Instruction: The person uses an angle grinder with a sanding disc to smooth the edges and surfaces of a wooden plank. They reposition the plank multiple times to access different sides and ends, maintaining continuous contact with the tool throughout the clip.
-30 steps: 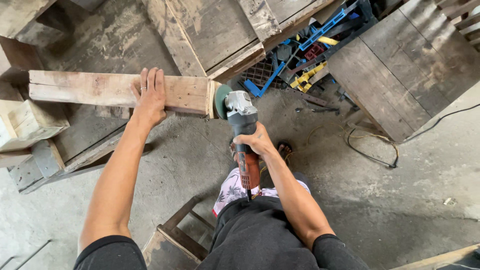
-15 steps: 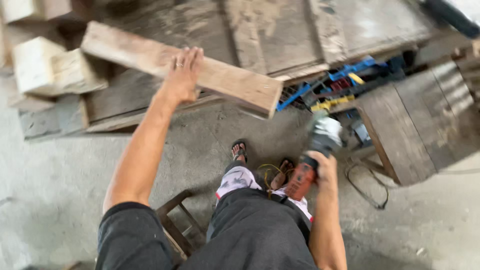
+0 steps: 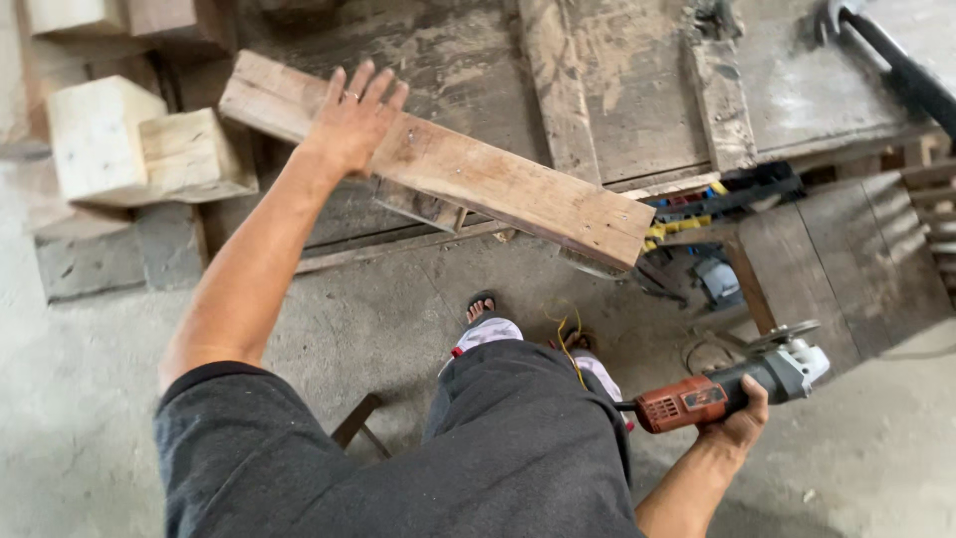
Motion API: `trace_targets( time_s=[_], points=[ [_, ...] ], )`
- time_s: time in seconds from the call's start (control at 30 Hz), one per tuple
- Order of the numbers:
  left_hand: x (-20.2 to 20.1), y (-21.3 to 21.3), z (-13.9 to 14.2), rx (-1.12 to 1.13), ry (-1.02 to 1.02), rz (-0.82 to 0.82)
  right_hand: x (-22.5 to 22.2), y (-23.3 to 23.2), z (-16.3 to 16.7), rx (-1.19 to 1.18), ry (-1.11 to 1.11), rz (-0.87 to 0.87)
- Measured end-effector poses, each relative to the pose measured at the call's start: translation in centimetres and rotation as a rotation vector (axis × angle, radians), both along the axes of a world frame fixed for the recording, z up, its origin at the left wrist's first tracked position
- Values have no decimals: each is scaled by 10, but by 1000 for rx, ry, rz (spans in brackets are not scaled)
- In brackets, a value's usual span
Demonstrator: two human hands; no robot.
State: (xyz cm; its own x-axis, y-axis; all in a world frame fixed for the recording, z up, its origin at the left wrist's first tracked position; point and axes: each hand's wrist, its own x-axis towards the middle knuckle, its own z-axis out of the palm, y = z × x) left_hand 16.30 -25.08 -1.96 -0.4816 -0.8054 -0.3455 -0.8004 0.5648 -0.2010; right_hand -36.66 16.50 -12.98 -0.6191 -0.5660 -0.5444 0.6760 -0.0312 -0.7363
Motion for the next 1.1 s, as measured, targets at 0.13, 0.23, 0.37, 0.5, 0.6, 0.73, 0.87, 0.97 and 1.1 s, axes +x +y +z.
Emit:
trace_targets(
  time_s=[0.13,0.23,0.37,0.5,0.6,0.73,0.87,0.97,1.1],
  points=[
    [-11,-6,-12,202,-130,-110,11,14,3,-41,27,-73],
    [-4,-3,-17,79,-90,-259,20,24,3,-30,8,-98],
    [2,1,-17,113,-120,-250,30,33,5,-76,-17,-101],
    [-10,-6,-2,352,1,-68,28,29,9,-1,19,-69],
    [-18,-14,14,544,138,-5,17,20,11,-37,59,-64],
    [-14,-10,13,591,115,275,2,6,12,-39,119,-33],
    [-3,0,-6,319,281,189,-15,-10,20,-67,130,44],
    [4,8,4,328,425,306,-30,-24,35,-23,234,93],
    [-3,71,32,-445,819,243,-42,-52,58,63,375,124]
  ],
)
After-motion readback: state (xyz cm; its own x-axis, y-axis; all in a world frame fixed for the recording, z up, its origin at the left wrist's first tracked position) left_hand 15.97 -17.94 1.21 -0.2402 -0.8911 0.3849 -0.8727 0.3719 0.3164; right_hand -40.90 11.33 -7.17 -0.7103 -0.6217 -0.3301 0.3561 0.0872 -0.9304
